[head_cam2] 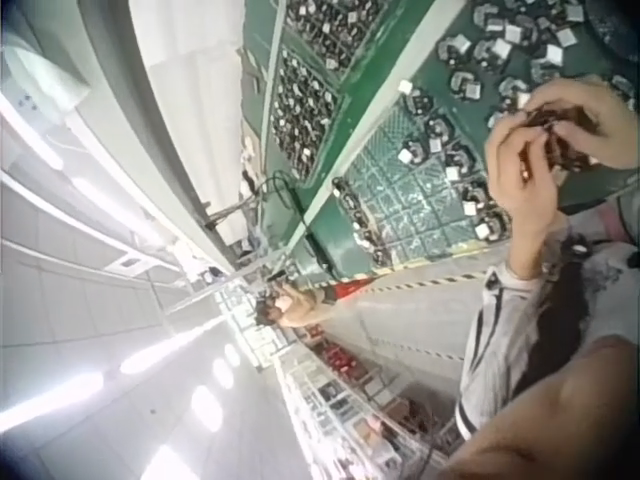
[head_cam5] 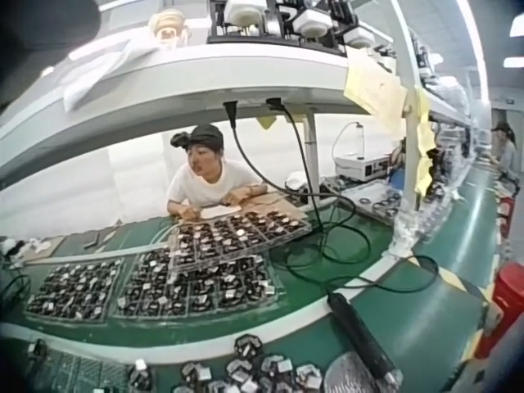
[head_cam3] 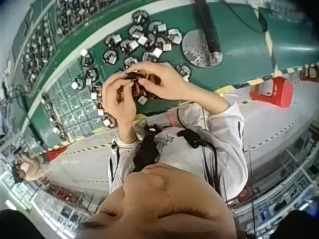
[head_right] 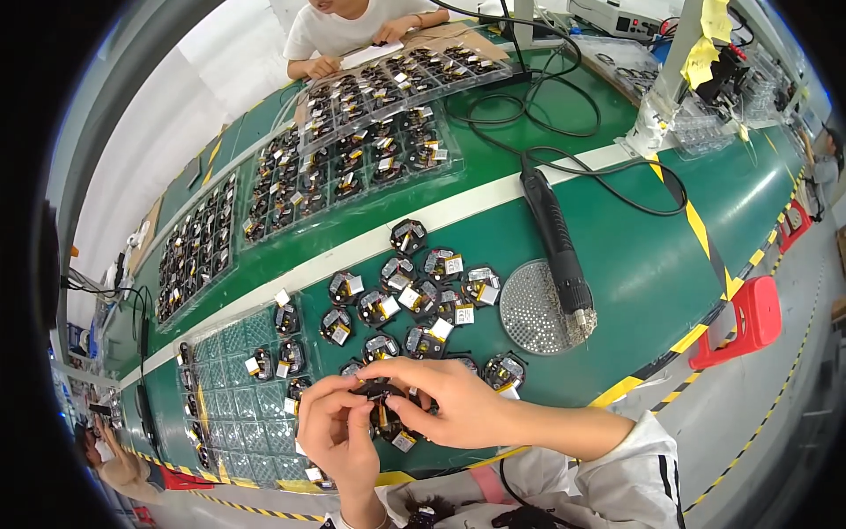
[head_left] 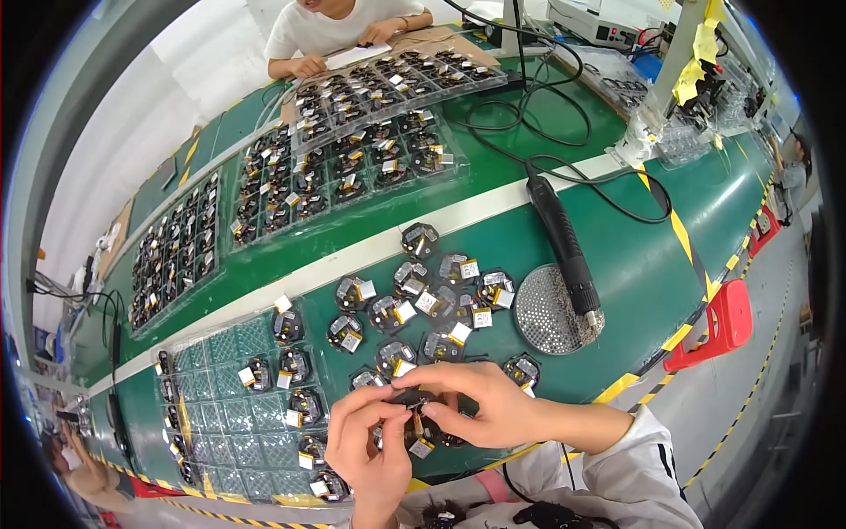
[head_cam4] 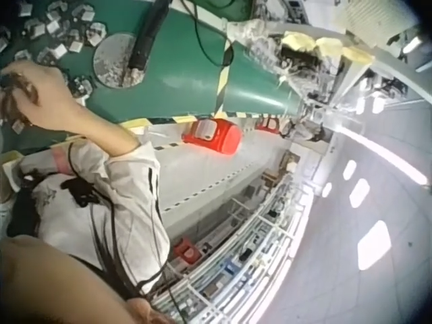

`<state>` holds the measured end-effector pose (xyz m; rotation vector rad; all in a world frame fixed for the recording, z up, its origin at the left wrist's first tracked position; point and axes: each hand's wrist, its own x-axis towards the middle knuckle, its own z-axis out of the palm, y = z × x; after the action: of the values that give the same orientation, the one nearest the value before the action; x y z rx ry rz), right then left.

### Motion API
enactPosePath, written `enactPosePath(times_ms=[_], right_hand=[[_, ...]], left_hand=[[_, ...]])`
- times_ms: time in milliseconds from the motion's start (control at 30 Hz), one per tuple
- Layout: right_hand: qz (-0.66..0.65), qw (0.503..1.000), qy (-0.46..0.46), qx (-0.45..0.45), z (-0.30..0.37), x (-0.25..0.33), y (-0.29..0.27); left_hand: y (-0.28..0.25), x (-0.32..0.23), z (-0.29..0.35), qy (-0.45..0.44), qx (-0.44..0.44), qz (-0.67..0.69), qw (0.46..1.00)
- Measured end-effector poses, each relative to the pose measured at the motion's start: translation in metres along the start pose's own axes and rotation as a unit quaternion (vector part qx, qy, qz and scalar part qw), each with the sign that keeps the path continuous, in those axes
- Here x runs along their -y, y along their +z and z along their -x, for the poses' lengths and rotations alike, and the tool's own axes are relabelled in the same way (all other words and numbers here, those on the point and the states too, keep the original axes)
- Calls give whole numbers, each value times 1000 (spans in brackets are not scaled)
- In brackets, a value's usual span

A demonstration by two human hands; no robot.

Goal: The person assembles small electronic components and fastens them together using an electric screwdriver.

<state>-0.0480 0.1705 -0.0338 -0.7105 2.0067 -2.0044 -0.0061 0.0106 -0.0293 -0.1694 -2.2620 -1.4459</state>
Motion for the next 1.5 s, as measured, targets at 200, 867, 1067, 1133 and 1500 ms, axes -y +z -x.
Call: enactPosePath(times_ms=[200,867,1067,1133,1500], right_hand=[[105,992,-50,-57,2,-8,1],[118,993,1,-11,3,-14,0],[85,996,19,13,3,-10,-1],[74,997,25,16,2,-8,-2],[34,998,49,20,2,-4,-8]], left_hand=[[8,7,3,-19,-14,18,1000],[2,2,-2,85,42,-330,939],[-4,0,0,87,89,-344,930],[-3,0,2,13,88,-248,965],[-4,-4,13,184,-55,-293,937]])
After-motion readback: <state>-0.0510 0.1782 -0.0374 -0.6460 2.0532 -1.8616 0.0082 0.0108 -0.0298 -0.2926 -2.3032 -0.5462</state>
